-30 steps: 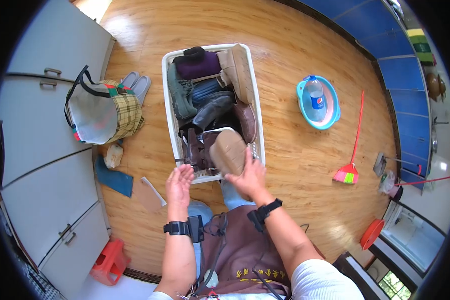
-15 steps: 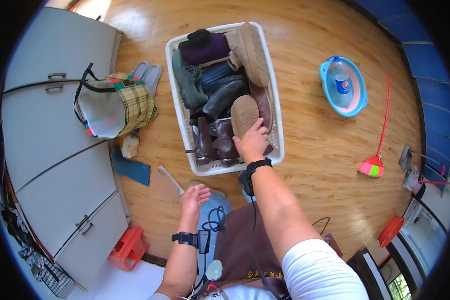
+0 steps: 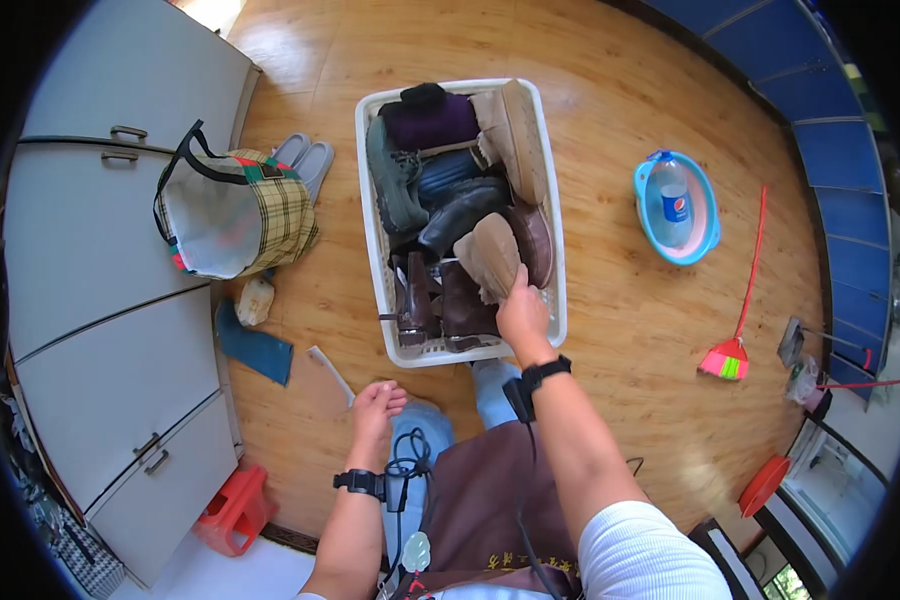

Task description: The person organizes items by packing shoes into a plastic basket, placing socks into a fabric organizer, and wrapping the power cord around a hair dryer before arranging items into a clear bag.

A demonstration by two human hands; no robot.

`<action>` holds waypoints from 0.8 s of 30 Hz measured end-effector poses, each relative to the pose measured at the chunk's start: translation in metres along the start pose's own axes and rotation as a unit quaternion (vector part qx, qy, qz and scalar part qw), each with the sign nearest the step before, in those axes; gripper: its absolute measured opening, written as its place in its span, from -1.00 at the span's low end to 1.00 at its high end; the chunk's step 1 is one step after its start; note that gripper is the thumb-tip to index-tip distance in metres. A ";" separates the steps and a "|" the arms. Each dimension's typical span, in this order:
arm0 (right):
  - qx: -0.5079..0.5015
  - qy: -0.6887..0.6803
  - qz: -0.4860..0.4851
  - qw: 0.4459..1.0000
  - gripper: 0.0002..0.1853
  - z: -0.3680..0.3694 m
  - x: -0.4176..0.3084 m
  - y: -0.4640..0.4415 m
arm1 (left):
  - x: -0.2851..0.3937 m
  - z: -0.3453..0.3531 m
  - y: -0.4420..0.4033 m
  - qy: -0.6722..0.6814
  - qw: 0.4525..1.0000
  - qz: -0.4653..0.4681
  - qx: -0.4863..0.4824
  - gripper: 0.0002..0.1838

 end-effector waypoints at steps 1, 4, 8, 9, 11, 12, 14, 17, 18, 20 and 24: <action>0.017 0.014 -0.011 1.000 -0.29 -0.011 -0.005 0.006 | 0.002 -0.006 0.003 -0.004 1.000 0.000 0.010 -0.76; 0.106 0.038 -0.148 0.983 -0.31 -0.051 -0.031 0.006 | -0.002 -0.022 0.005 -0.004 1.000 0.009 0.020 -0.76; 0.224 0.103 -0.324 0.913 -0.32 -0.112 -0.104 -0.032 | -0.011 -0.037 0.006 -0.010 1.000 0.010 0.022 -0.78; 0.231 0.140 -0.344 0.899 -0.34 -0.121 -0.124 -0.046 | -0.016 -0.040 0.005 -0.013 0.999 0.006 0.029 -0.79; 0.245 0.202 -0.372 0.872 -0.38 -0.117 -0.153 -0.078 | -0.027 -0.047 0.002 -0.014 0.999 -0.002 0.039 -0.79; 0.255 0.227 -0.382 0.859 -0.40 -0.106 -0.161 -0.098 | -0.030 -0.048 -0.002 -0.018 0.999 -0.007 0.050 -0.78; 0.236 0.245 -0.396 0.853 -0.44 -0.071 -0.158 -0.139 | -0.040 -0.045 -0.007 -0.008 0.998 -0.018 0.056 -0.77; 0.123 0.362 -0.296 0.876 -0.49 -0.008 -0.133 -0.188 | -0.047 -0.039 -0.008 0.000 0.998 -0.025 0.066 -0.74; 0.142 0.406 -0.288 0.856 -0.49 0.000 -0.135 -0.186 | -0.049 -0.031 -0.002 0.009 0.998 -0.022 0.060 -0.72; 0.166 0.477 -0.276 0.817 -0.50 0.003 -0.138 -0.185 | -0.062 -0.027 0.008 0.012 0.997 -0.044 0.060 -0.71; -0.012 0.394 -0.197 0.897 -0.55 -0.014 -0.148 -0.200 | -0.081 -0.007 -0.005 0.073 0.995 -0.062 0.019 -0.71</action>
Point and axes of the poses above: each hand's wrist, its own y-axis away from the middle knuckle, its own z-axis out of the palm, x = y × z, the point moved 7 cm from there along -y, towards the middle knuckle, and after that the axes turned 9 degrees about -z, right-handed, at the moved point
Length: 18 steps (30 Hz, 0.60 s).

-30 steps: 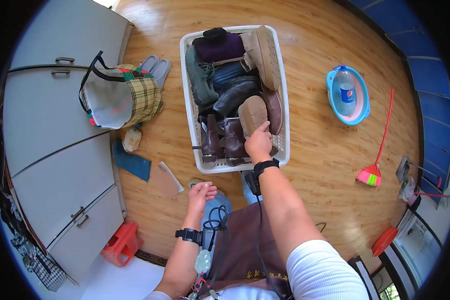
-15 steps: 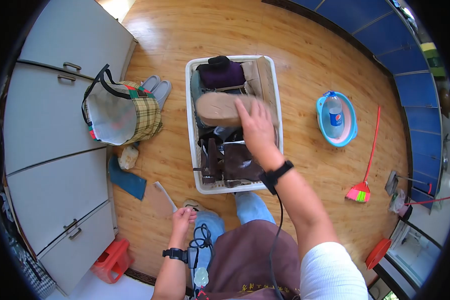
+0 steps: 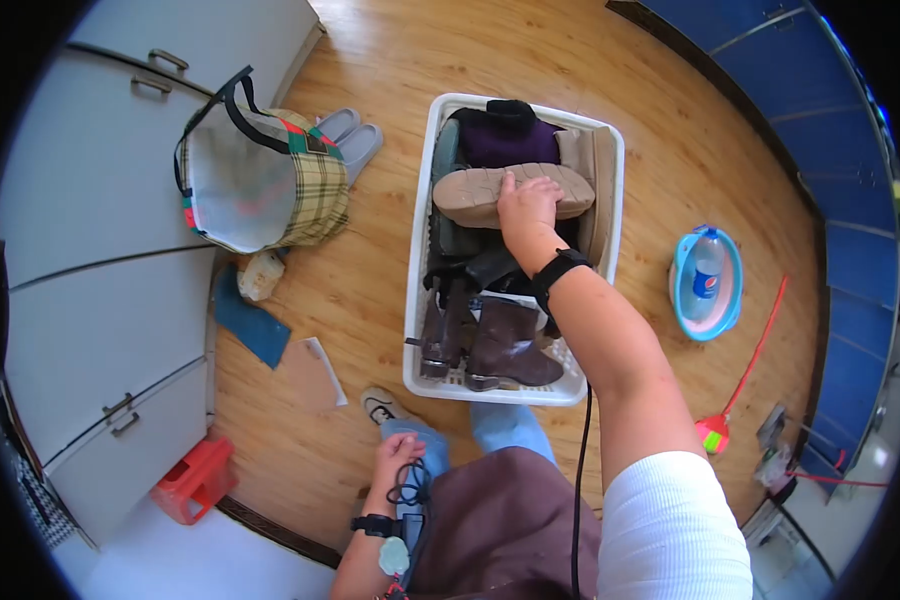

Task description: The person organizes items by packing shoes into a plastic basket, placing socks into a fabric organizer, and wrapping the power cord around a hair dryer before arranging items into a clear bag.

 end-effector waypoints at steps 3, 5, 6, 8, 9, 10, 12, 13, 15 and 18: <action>-0.046 0.030 0.034 0.998 -0.56 0.004 -0.005 0.001 | -0.013 0.005 -0.011 0.037 0.999 0.009 -0.020 -0.71; 0.023 0.140 0.013 0.990 -0.54 0.025 -0.011 -0.008 | 0.001 0.008 -0.008 -0.006 1.000 0.009 -0.016 -0.72; 0.057 0.197 -0.013 0.979 -0.54 0.034 -0.016 -0.007 | 0.010 0.008 -0.005 -0.028 0.999 0.016 -0.008 -0.73; 0.078 0.287 -0.020 0.955 -0.52 0.043 -0.015 -0.014 | 0.032 0.010 0.000 -0.037 0.999 0.010 0.011 -0.73; 0.067 0.293 -0.031 0.953 -0.53 0.048 -0.016 -0.019 | 0.044 0.007 -0.002 -0.041 0.999 0.022 0.018 -0.74; 0.047 0.269 -0.030 0.961 -0.52 0.051 -0.016 -0.024 | 0.049 0.000 -0.007 -0.039 0.999 0.022 0.026 -0.74; 0.046 0.290 -0.055 0.954 -0.53 0.049 -0.015 -0.023 | 0.048 -0.011 -0.014 -0.025 0.999 0.029 0.032 -0.75; 0.066 0.297 -0.080 0.949 -0.54 0.044 -0.013 -0.017 | 0.043 -0.014 -0.014 -0.018 0.999 0.021 0.028 -0.75; 0.078 0.235 -0.125 0.961 -0.55 0.033 0.000 -0.014 | 0.037 -0.024 -0.019 0.006 0.999 0.024 0.031 -0.78; 0.121 0.136 -0.203 0.962 -0.68 -0.018 0.001 0.009 | 0.011 -0.036 -0.016 0.020 0.999 0.028 0.018 -0.79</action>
Point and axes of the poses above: each hand's wrist, its own y-axis away from the middle knuckle, its own z-axis out of the palm, x = y × z, the point moved 7 cm from there along -y, towards the middle knuckle, and after that the axes turned 9 degrees about -z, right-handed, at the moved point
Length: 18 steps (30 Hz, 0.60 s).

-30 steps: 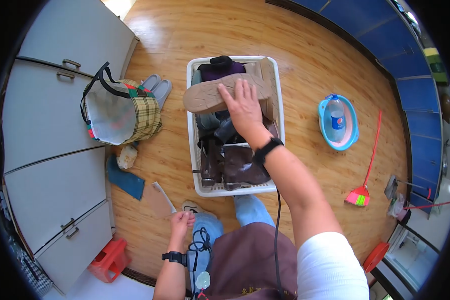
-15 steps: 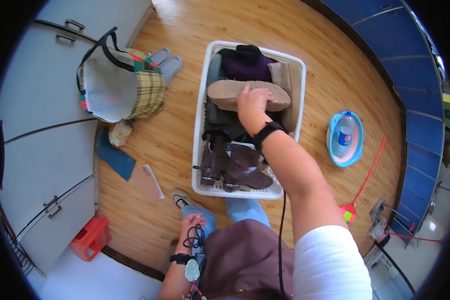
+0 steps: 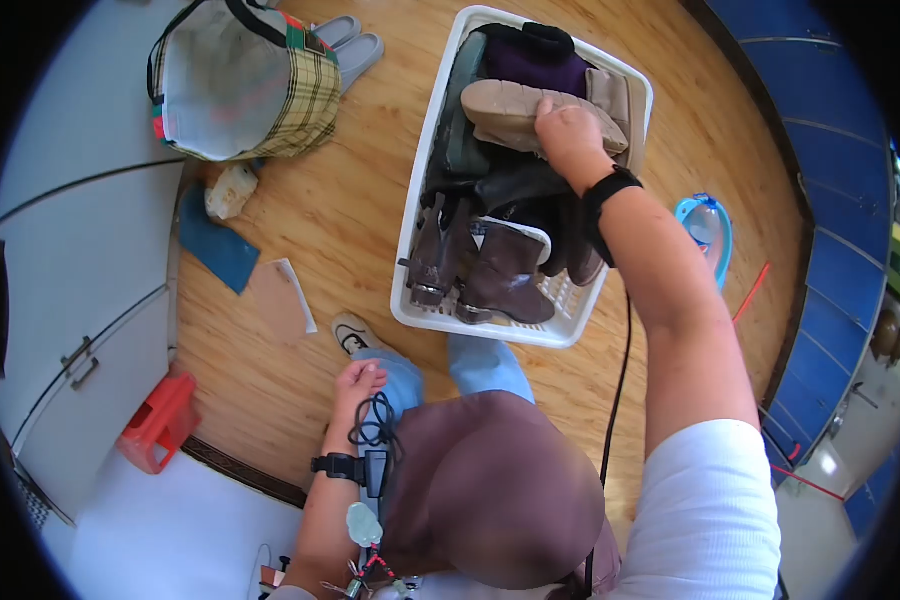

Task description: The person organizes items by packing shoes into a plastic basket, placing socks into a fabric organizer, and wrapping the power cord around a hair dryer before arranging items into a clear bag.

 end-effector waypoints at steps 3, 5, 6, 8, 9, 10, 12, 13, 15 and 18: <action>0.007 -0.015 -0.010 1.000 -0.77 -0.048 0.004 0.007 | -0.026 -0.015 0.005 -0.006 1.000 0.026 -0.015 -0.82; -0.013 -0.069 0.059 0.996 -0.81 -0.078 0.004 0.015 | -0.040 -0.026 0.007 -0.050 0.997 0.046 -0.021 -0.84; -0.011 -0.065 0.060 0.996 -0.81 -0.093 -0.002 0.018 | -0.042 -0.030 0.008 -0.049 0.997 0.049 -0.024 -0.84; -0.050 -0.121 0.171 0.977 -0.81 -0.106 0.000 0.029 | -0.048 -0.039 0.007 0.012 1.000 0.018 -0.022 -0.83; -0.052 -0.139 0.189 0.971 -0.76 -0.097 -0.003 0.032 | -0.043 -0.041 0.006 0.010 0.999 0.020 -0.024 -0.83; -0.052 -0.139 0.191 0.970 -0.76 -0.081 -0.009 0.033 | -0.040 -0.045 0.004 0.015 1.000 0.010 -0.014 -0.82; -0.058 -0.126 0.250 0.958 -0.60 -0.031 -0.018 0.034 | -0.030 -0.049 0.003 0.019 1.000 0.003 -0.003 -0.81; -0.080 -0.163 0.240 0.954 -0.45 0.007 -0.024 0.035 | -0.023 -0.048 0.004 0.025 1.000 -0.009 -0.003 -0.80; -0.038 -0.148 0.218 0.964 -0.38 0.026 -0.040 0.024 | -0.001 -0.044 0.000 0.031 0.999 -0.012 0.006 -0.78; 0.024 -0.148 0.259 0.954 -0.32 0.037 -0.046 0.029 | -0.003 -0.047 0.021 -0.017 0.999 -0.022 0.016 -0.73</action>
Point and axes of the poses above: each hand's wrist, its own y-axis away from the middle knuckle, its own z-axis out of the palm, x = y × z, the point moved 7 cm from there along -y, towards the middle knuckle, and after that the axes turned 9 degrees about -z, right-handed, at the moved point
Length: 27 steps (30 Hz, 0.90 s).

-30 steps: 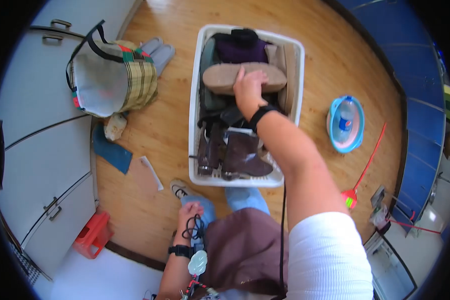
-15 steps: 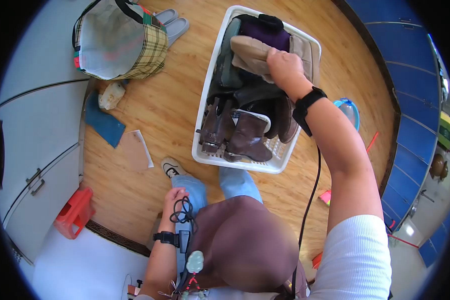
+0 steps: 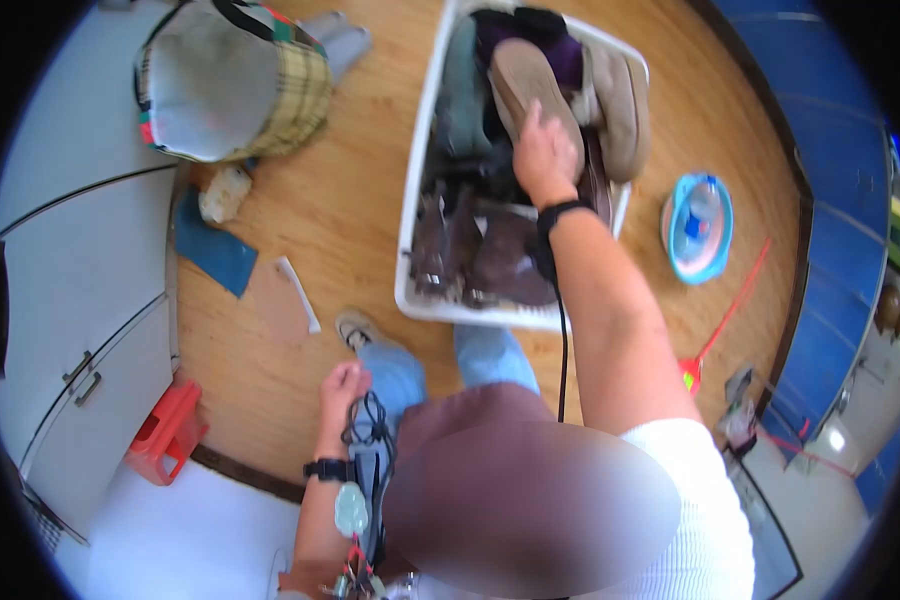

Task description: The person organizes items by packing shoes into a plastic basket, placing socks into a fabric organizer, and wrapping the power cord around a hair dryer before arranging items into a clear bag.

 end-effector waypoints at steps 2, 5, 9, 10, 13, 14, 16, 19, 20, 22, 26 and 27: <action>-0.026 -0.030 0.019 0.999 -0.25 -0.022 0.012 0.010 | 0.006 0.012 -0.008 -0.014 1.000 0.018 -0.021 -0.72; -0.044 -0.038 0.017 0.998 -0.02 -0.034 0.028 0.013 | -0.019 0.018 -0.024 -0.005 0.999 -0.005 -0.034 -0.73; -0.109 -0.181 0.092 0.973 0.11 -0.010 0.050 0.009 | -0.013 0.029 -0.019 -0.015 0.999 0.002 -0.040 -0.77; -0.109 -0.185 0.099 0.972 0.11 -0.008 0.050 0.007 | -0.010 0.031 -0.019 -0.007 0.999 0.005 -0.034 -0.80; -0.097 -0.184 0.104 0.973 0.16 -0.008 0.049 0.009 | 0.015 0.047 -0.013 -0.055 0.998 -0.002 -0.011 -0.80; -0.099 -0.186 0.110 0.972 0.16 -0.011 0.049 0.011 | 0.021 0.051 -0.015 -0.060 0.998 -0.004 -0.011 -0.80; -0.072 -0.271 0.132 0.951 0.16 -0.021 0.053 0.019 | 0.041 0.058 -0.021 -0.114 0.993 0.024 0.017 -0.80; -0.020 -0.372 0.149 0.916 0.14 -0.042 0.065 0.053 | 0.083 0.075 -0.030 -0.159 0.974 0.163 0.013 -0.78; 0.020 -0.417 0.137 0.898 0.13 -0.051 0.071 0.065 | 0.095 0.088 -0.032 -0.164 0.973 0.165 0.007 -0.78; 0.072 -0.499 0.100 0.858 0.07 -0.055 0.083 0.100 | 0.137 0.121 -0.017 -0.212 0.938 0.273 0.015 -0.76; 0.064 -0.557 0.146 0.815 0.06 -0.065 0.107 0.186 | 0.166 0.222 -0.023 -0.200 0.940 0.252 -0.115 -0.59; 0.052 -0.552 0.167 0.816 0.07 -0.066 0.114 0.208 | 0.158 0.239 -0.042 -0.249 0.929 0.264 -0.072 -0.50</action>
Point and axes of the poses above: each hand's wrist, its own y-axis away from the middle knuckle, its own z-axis out of the palm, x = y × z, the point moved 7 cm from there along -y, towards the middle knuckle, and after that the axes turned 9 degrees about -z, right-handed, at the moved point
